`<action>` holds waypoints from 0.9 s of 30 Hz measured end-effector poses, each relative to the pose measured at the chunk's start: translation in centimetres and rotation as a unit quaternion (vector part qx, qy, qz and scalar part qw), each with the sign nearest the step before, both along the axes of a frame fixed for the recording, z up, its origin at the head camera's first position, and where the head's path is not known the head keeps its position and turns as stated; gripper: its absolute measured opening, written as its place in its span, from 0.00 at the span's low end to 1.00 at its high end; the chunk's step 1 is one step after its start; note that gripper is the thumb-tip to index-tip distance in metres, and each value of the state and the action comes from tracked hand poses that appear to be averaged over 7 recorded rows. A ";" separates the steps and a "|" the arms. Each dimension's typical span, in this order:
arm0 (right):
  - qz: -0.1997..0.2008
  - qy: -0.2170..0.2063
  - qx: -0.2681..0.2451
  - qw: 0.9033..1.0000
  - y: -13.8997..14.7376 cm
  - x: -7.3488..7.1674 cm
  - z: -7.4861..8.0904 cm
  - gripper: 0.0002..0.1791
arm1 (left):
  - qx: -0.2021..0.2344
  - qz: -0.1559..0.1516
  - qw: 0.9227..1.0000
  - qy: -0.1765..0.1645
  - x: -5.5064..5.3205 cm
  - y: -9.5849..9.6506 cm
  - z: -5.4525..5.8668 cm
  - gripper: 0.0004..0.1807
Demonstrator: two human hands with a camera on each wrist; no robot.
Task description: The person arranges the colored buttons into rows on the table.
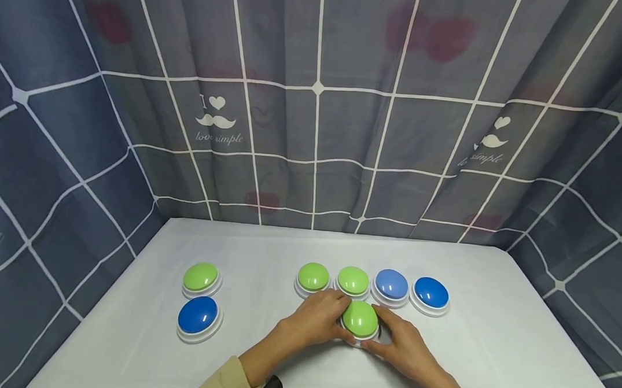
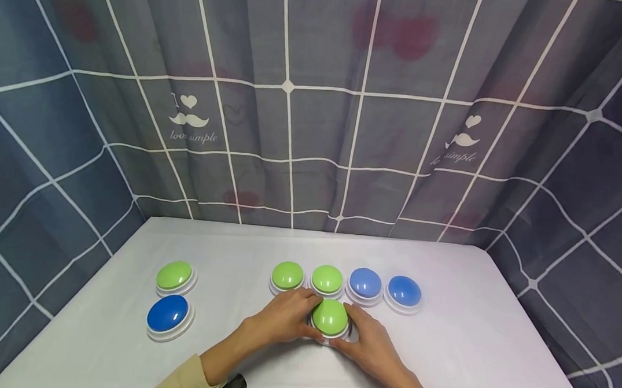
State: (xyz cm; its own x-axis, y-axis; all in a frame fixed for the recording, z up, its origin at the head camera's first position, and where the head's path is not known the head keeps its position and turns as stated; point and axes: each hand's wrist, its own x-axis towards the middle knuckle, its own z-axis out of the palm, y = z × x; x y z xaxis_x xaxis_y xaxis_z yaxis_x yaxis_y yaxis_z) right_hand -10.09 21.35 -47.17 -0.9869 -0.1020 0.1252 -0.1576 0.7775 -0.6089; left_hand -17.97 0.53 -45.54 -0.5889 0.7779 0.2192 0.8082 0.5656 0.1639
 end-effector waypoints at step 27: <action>0.046 0.083 -0.040 0.995 -5.4 -1.1 3.3 0.48 | 0.112 0.115 0.987 -0.021 1.9 -9.0 4.2 0.42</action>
State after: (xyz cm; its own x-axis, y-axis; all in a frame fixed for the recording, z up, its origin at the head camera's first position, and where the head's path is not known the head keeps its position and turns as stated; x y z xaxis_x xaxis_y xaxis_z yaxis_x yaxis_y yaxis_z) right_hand -11.18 16.00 -43.90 -0.9390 -0.1745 0.2962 -0.3292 0.7047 -0.6285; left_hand -16.08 -8.45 -41.34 -0.7563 0.5570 0.3432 0.6526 0.6789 0.3364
